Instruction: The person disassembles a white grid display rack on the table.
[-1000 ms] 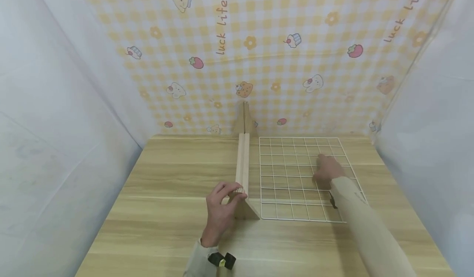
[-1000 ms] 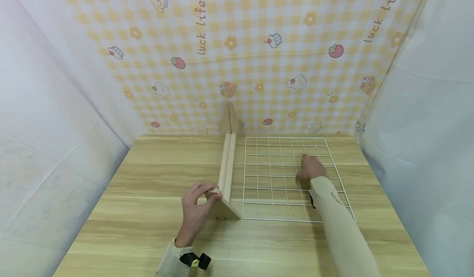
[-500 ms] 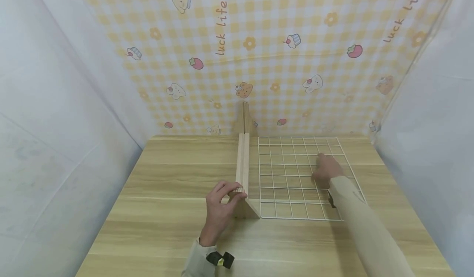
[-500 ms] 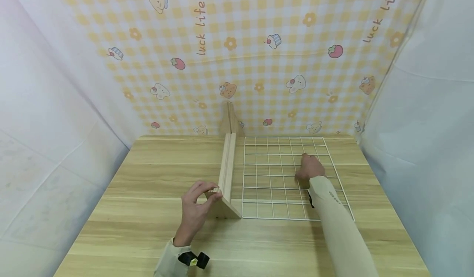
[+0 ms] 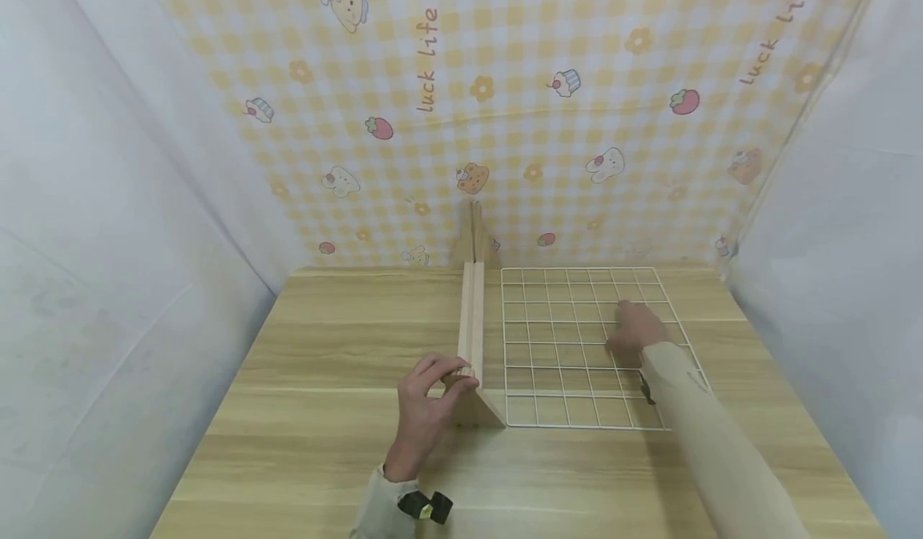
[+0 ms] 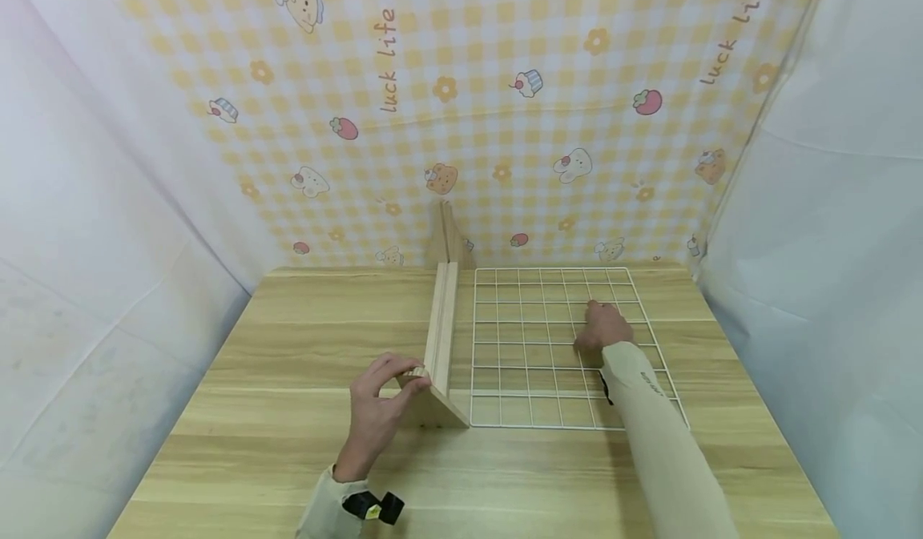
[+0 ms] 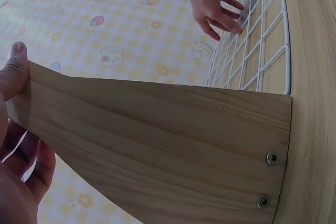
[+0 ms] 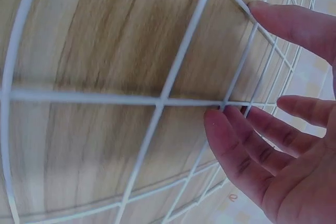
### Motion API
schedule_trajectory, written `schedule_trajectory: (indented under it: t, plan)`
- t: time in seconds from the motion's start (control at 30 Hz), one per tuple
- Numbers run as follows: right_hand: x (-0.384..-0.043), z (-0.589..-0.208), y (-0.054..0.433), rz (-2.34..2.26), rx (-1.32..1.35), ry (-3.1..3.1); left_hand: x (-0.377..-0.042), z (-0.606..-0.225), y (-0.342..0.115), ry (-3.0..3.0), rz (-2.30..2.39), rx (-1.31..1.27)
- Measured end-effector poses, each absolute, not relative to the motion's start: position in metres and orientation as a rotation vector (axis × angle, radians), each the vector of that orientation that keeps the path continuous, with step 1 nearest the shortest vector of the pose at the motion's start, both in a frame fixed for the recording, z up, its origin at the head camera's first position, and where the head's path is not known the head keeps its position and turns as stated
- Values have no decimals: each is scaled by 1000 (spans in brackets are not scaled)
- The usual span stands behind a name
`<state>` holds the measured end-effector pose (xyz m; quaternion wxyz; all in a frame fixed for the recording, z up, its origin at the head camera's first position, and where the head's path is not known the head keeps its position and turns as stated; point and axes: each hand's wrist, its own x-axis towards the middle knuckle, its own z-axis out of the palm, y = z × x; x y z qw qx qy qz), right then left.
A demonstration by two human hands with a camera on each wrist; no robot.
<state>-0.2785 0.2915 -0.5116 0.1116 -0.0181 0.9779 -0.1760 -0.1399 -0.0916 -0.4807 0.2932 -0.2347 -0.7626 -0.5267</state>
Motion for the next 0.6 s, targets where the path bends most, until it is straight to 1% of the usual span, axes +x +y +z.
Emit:
schedule_trajectory:
  t: [0.43, 0.6]
  plan:
    - [-272, -500, 289, -505, -29, 2804, -143, -478, -101, -2098, -1412, -685]
    - [-273, -495, 287, -443, -87, 2852, -149, -473, -117, -2224, -1432, -600]
